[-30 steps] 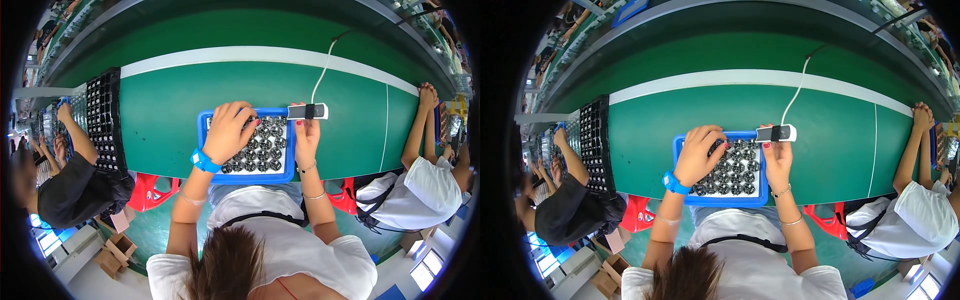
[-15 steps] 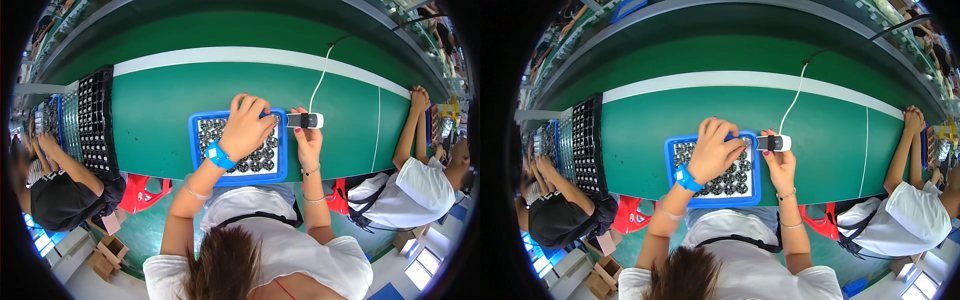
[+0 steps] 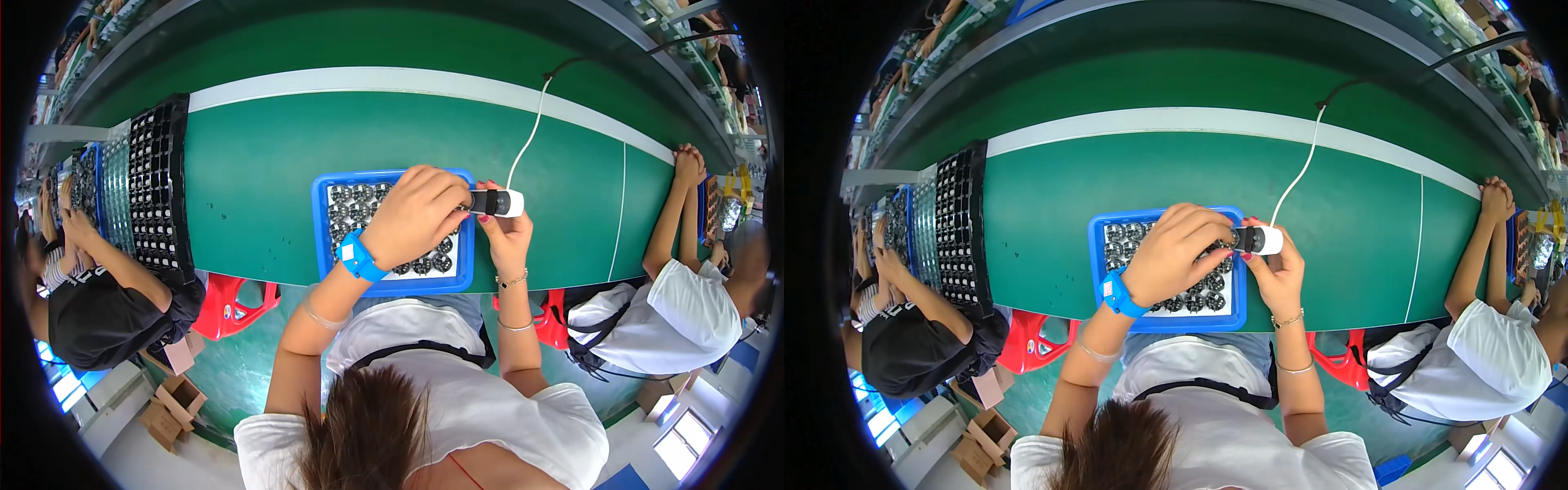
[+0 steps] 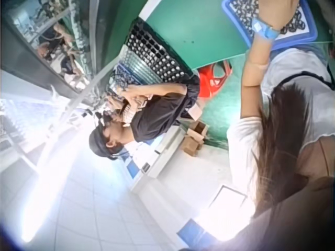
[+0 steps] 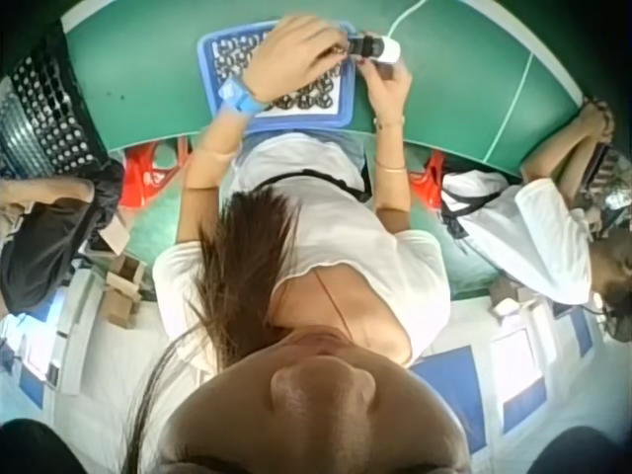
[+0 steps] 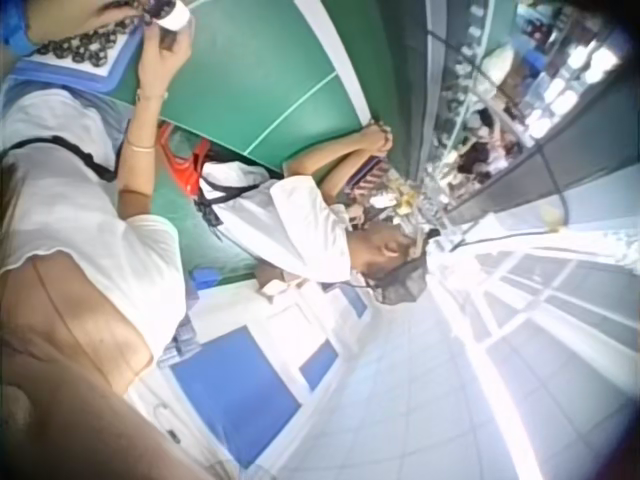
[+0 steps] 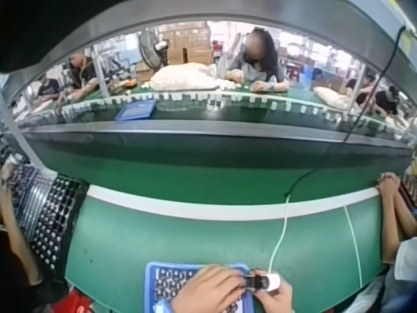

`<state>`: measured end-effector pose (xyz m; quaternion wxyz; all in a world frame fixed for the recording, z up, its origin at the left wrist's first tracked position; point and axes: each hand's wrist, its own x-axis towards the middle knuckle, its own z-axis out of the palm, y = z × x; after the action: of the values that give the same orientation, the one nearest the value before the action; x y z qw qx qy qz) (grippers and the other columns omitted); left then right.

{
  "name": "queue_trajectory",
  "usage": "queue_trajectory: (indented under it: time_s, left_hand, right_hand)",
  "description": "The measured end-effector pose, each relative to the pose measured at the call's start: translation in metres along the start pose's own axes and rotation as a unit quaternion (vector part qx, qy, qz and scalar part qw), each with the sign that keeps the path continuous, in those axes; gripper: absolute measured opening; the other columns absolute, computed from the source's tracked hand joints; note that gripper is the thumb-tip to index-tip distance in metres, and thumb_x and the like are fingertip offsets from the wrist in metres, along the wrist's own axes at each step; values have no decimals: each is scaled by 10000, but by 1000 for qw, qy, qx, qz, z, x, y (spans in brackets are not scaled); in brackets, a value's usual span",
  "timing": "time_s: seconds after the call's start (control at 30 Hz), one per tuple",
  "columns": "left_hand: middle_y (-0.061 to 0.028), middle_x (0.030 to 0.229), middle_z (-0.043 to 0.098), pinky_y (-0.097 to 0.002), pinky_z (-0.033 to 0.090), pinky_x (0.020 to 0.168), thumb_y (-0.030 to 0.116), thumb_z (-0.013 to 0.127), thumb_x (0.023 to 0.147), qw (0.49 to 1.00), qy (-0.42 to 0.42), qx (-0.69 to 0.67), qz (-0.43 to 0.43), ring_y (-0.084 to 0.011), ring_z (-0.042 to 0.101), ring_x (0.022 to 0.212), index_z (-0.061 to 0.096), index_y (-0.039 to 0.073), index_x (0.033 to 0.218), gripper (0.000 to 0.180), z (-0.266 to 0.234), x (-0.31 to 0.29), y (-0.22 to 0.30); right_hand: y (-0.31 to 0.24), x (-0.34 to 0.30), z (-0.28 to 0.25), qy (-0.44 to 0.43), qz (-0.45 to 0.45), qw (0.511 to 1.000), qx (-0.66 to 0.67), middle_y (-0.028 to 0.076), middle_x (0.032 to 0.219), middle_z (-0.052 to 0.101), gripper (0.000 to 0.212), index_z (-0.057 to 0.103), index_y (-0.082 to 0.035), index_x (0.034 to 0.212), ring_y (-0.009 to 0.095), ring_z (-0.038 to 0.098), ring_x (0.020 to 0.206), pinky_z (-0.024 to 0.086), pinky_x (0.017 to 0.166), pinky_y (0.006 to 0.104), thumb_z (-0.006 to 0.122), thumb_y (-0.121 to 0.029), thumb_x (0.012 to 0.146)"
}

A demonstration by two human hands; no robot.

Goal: Picking small metal components from a tray and inserting them into a specialized mounting board using a powered tool.

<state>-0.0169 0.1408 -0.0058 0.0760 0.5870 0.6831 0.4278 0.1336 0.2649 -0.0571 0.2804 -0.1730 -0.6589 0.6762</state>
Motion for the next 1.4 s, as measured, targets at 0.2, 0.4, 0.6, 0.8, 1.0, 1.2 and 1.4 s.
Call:
queue_trajectory:
  time_s: [0.2,0.4,0.6,0.8,1.0,1.2,1.4]
  left_hand:
    - [-79,925,618,-392,446,827,154,720,757,999,22,-19,-23,-286,585,885,560,52,964,281,1,-2,3]
    - [-82,922,616,-389,448,819,169,727,749,999,25,-32,-30,-285,584,878,570,49,976,301,0,-1,5]
    - [-71,922,620,-372,437,820,177,722,747,1000,20,5,-16,-261,580,913,604,74,943,251,-2,1,5]
    - [-25,996,573,-386,371,861,177,725,715,995,20,94,-21,-228,509,1019,674,109,755,94,5,-2,-11]
    - [-22,922,490,-384,341,855,199,736,702,990,-20,133,-50,-232,464,959,695,126,792,123,10,-4,-19]
    - [-29,917,468,-392,336,843,245,748,704,996,-17,79,-46,-227,455,932,670,138,833,185,-3,-14,-8]
    - [-24,886,464,-392,352,828,206,761,668,995,-16,98,3,-231,466,899,642,141,814,199,0,-23,-8]
  right_hand:
    - [0,-5,3,24,6,999,25,155,1171,604,388,542,42,1196,239,569,1123,429,987,370,662,5,829]
    - [1,-4,0,9,-8,1000,20,155,1165,607,395,544,41,1192,240,573,1116,438,979,370,670,8,819]
    - [4,-5,-1,25,-15,999,28,152,1163,604,391,547,32,1182,252,577,1107,443,972,377,676,5,814]
    - [11,-10,-13,169,-31,977,127,114,1301,499,401,457,-2,1276,301,459,1243,332,1066,449,589,-114,914]
    - [7,-21,-20,99,12,993,67,123,1245,542,418,506,13,1224,307,538,1162,406,1008,414,671,-63,848]
    - [-1,-21,-13,54,35,998,-14,124,1118,616,363,601,33,1088,236,555,1082,421,956,351,728,11,748]
    - [-6,-13,-13,-33,-7,988,-153,114,1120,608,371,613,37,1074,222,533,1087,413,958,341,719,23,718]
